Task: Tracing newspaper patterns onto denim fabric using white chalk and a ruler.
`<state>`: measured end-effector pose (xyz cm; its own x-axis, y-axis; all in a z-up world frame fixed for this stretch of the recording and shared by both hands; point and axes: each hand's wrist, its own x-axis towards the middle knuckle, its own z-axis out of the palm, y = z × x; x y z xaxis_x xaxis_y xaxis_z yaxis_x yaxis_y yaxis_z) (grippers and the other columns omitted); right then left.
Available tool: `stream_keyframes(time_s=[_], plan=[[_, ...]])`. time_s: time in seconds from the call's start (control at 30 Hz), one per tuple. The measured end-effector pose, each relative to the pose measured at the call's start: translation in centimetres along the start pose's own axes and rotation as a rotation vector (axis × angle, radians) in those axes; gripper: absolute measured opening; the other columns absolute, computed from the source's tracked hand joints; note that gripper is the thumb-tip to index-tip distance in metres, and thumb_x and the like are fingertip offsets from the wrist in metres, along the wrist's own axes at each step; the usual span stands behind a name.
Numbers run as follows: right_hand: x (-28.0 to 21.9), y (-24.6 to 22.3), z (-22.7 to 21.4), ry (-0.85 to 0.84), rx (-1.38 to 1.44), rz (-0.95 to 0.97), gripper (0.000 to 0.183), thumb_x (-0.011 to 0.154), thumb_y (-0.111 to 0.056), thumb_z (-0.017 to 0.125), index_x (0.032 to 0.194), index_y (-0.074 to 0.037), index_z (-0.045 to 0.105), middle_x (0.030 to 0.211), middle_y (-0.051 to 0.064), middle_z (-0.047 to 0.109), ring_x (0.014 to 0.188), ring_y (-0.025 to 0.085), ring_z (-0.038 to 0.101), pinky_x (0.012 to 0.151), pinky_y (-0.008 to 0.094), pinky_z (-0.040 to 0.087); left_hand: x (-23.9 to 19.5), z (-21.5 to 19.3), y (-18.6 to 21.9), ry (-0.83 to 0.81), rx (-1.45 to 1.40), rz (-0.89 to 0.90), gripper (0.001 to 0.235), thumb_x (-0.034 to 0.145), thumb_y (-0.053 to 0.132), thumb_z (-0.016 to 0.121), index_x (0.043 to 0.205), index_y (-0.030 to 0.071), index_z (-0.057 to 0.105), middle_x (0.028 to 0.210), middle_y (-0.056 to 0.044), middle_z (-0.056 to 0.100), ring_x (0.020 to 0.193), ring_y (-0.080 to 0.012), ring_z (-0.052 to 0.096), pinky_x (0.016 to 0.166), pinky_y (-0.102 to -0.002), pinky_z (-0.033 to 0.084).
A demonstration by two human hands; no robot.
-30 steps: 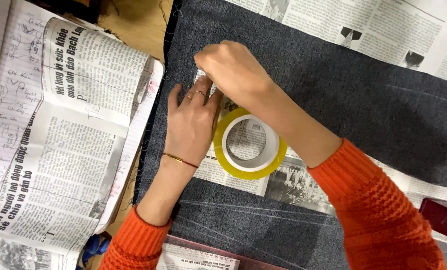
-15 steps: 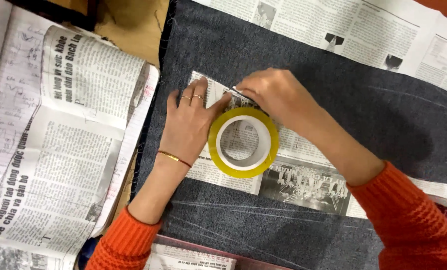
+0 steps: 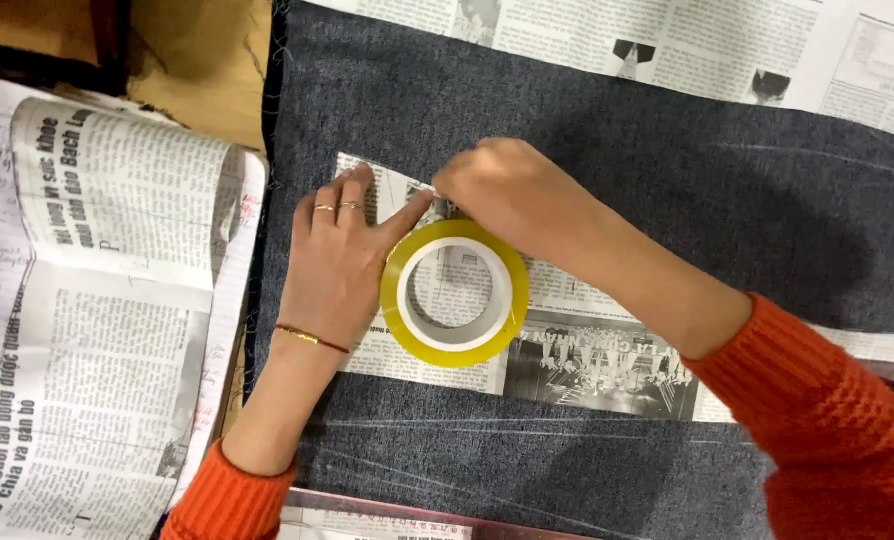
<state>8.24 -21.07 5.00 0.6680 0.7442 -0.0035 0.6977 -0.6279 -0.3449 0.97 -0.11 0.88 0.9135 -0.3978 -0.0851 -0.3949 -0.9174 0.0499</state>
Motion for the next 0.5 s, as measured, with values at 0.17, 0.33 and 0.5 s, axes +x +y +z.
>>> stream_keyframes(time_s=[0.17, 0.33, 0.5], plan=[[-4.3, 2.6, 0.1, -0.399, -0.322, 0.079, 0.008, 0.09, -0.01, 0.072, 0.086, -0.016, 0.076, 0.07, 0.005, 0.071, 0.06, 0.017, 0.069, 0.061, 0.024, 0.06, 0.1, -0.3, 0.0, -0.055, -0.04, -0.028, 0.047, 0.103, 0.03, 0.052, 0.148, 0.043, 0.046, 0.14, -0.022, 0.047, 0.137, -0.0393, 0.045, 0.108, -0.057, 0.04], [-5.6, 3.0, -1.9, -0.232, -0.03, 0.125, 0.02, 0.101, -0.015, 0.059, 0.098, -0.012, 0.078, 0.083, 0.011, 0.076, 0.076, 0.026, 0.075, 0.086, 0.039, 0.06, 0.0, -0.3, 0.1, -0.092, -0.065, -0.03, 0.049, 0.103, 0.029, 0.052, 0.15, 0.042, 0.045, 0.141, -0.024, 0.045, 0.137, -0.041, 0.044, 0.109, -0.059, 0.038], [-5.9, 4.1, 2.2, -0.078, 0.075, 0.11, 0.021, 0.104, -0.017, 0.057, 0.109, -0.013, 0.077, 0.095, 0.011, 0.078, 0.091, 0.027, 0.076, 0.101, 0.047, 0.052, 0.3, -0.6, 0.1, -0.11, -0.063, -0.028, 0.055, 0.097, 0.038, 0.06, 0.15, 0.044, 0.046, 0.141, -0.025, 0.047, 0.136, -0.0423, 0.046, 0.108, -0.061, 0.04]])
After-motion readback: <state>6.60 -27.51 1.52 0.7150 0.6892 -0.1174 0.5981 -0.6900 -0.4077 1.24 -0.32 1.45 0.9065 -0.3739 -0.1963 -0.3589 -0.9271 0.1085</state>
